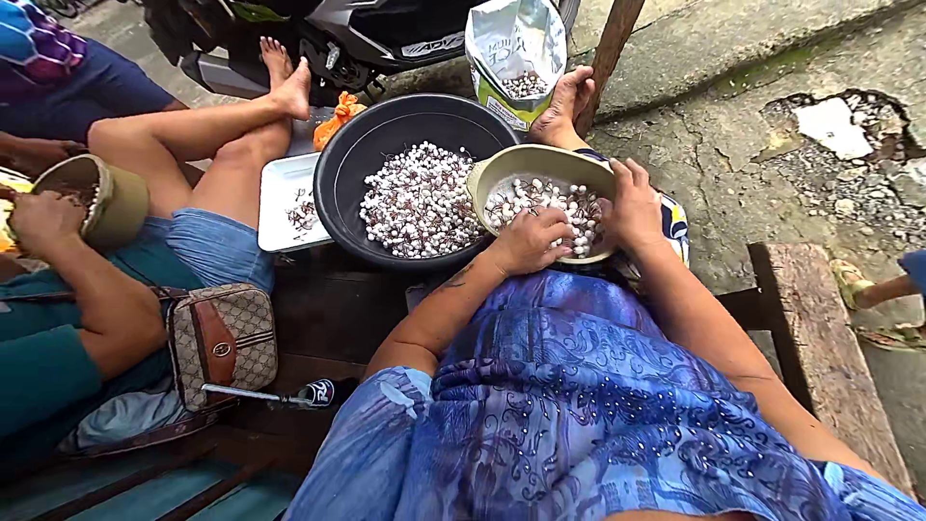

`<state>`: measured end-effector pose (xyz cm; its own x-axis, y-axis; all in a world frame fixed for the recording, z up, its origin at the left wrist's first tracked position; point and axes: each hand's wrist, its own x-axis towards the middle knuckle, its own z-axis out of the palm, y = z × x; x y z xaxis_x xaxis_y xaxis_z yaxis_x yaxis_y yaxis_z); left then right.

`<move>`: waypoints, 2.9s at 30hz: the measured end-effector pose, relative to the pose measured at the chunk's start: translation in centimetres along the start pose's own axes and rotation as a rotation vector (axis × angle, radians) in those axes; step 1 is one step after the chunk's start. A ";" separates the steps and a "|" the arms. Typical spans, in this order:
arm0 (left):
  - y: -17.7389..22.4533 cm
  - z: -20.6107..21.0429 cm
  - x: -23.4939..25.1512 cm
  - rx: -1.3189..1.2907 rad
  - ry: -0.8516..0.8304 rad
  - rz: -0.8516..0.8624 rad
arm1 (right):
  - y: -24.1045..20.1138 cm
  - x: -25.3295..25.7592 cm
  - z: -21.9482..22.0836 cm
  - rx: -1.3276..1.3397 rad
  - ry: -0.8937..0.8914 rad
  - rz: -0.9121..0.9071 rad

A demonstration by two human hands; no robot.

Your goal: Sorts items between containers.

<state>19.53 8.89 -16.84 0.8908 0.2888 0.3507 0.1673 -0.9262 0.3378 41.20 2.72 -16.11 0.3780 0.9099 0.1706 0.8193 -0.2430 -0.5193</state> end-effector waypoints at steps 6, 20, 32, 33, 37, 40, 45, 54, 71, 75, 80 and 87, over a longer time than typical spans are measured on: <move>0.5 -0.1 -1.5 0.018 -0.095 0.057 | 1.2 0.1 -2.3 -0.046 -0.215 0.143; -13.8 -6.3 -7.9 -0.027 0.032 -1.012 | 3.0 -1.5 -1.5 0.131 -0.273 0.292; -13.4 -1.8 -10.9 0.148 -0.343 -1.239 | 3.3 -1.3 0.5 -0.069 -0.258 0.254; -13.0 -1.8 -10.6 0.139 -0.416 -1.268 | 3.3 -1.4 0.5 -0.064 -0.253 0.251; -12.9 -1.8 -10.3 0.137 -0.476 -1.245 | 3.5 -1.5 0.5 -0.048 -0.241 0.237; -13.1 -1.9 -10.2 0.140 -0.451 -1.239 | 3.8 -1.6 0.6 -0.032 -0.222 0.225; -13.2 -1.8 -10.0 0.140 -0.425 -1.235 | 4.0 -1.7 0.7 -0.037 -0.211 0.222; -13.6 -1.1 -10.2 0.120 -0.314 -1.224 | 3.3 -1.8 -0.1 -0.043 -0.232 0.241; -14.7 -1.3 -10.9 0.171 -0.489 -1.130 | 3.5 -1.9 0.1 0.031 -0.233 0.265; -14.0 -1.9 -10.6 0.204 -0.483 -1.080 | 3.6 -2.1 0.3 0.052 -0.222 0.248; -13.2 -2.3 -10.4 0.233 -0.430 -1.072 | 3.4 -2.2 0.2 0.061 -0.221 0.205; -13.3 -3.0 -11.0 0.175 -0.258 -1.037 | 3.2 -2.4 0.2 0.054 -0.230 0.187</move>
<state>6.25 18.73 -22.57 0.3391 0.9109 -0.2350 0.9304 -0.2877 0.2272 42.87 -0.15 -18.30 0.4075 0.9049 -0.1232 0.7183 -0.4009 -0.5686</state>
